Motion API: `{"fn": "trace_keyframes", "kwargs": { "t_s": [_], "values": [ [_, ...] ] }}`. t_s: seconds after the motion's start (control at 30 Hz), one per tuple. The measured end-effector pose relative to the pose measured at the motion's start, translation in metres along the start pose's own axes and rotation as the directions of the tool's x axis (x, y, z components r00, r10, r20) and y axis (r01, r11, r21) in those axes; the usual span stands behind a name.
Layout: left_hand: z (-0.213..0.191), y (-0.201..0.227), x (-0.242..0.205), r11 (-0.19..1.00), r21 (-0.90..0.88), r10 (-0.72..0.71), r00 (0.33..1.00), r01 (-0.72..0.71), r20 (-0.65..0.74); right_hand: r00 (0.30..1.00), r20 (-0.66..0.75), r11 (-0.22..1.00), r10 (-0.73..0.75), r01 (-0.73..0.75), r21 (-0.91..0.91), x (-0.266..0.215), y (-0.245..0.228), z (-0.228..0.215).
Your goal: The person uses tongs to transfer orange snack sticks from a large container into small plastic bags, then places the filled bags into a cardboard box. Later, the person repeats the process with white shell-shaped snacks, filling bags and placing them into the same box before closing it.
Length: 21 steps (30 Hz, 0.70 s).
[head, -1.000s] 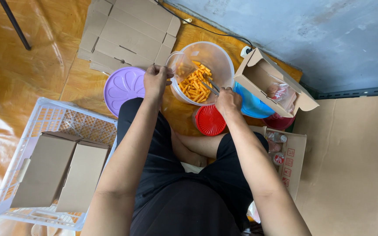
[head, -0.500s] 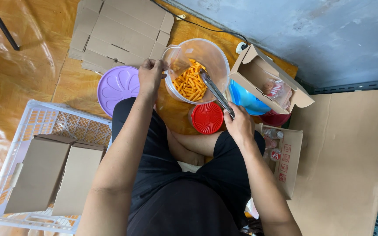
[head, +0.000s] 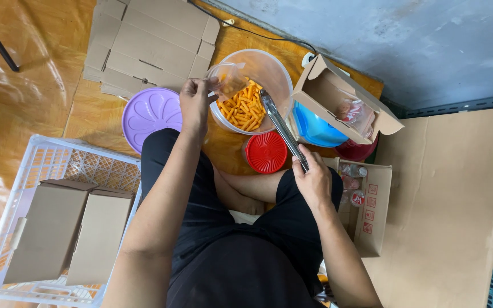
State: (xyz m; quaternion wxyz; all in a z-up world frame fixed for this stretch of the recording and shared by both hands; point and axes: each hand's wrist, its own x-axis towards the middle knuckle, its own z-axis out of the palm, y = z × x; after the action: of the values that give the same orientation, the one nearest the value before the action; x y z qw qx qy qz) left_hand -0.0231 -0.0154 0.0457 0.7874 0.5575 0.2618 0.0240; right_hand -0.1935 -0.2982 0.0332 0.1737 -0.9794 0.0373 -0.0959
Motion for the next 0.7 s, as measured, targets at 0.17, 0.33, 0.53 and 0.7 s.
{"fn": "trace_keyframes", "kwargs": {
  "t_s": [0.17,0.33,0.53,0.7],
  "values": [
    [-0.009,0.016,-0.009,0.994,-0.109,0.006,1.000,-0.007,-0.011,0.998,0.052,0.998,0.039,-0.041,0.045,0.000,-0.003,-0.003],
    [-0.026,0.023,-0.020,0.983,-0.184,0.030,0.999,-0.027,0.016,0.994,0.081,0.995,0.073,-0.078,0.062,-0.002,-0.011,-0.010],
    [-0.077,0.008,-0.021,0.953,-0.279,0.095,0.992,-0.114,-0.083,0.965,0.226,0.935,0.133,-0.198,0.296,-0.006,-0.049,-0.042],
    [-0.118,-0.008,-0.018,0.912,-0.311,0.175,0.939,-0.268,-0.296,0.910,0.413,0.899,0.029,-0.204,0.387,-0.008,-0.080,-0.040]
  ]
}}
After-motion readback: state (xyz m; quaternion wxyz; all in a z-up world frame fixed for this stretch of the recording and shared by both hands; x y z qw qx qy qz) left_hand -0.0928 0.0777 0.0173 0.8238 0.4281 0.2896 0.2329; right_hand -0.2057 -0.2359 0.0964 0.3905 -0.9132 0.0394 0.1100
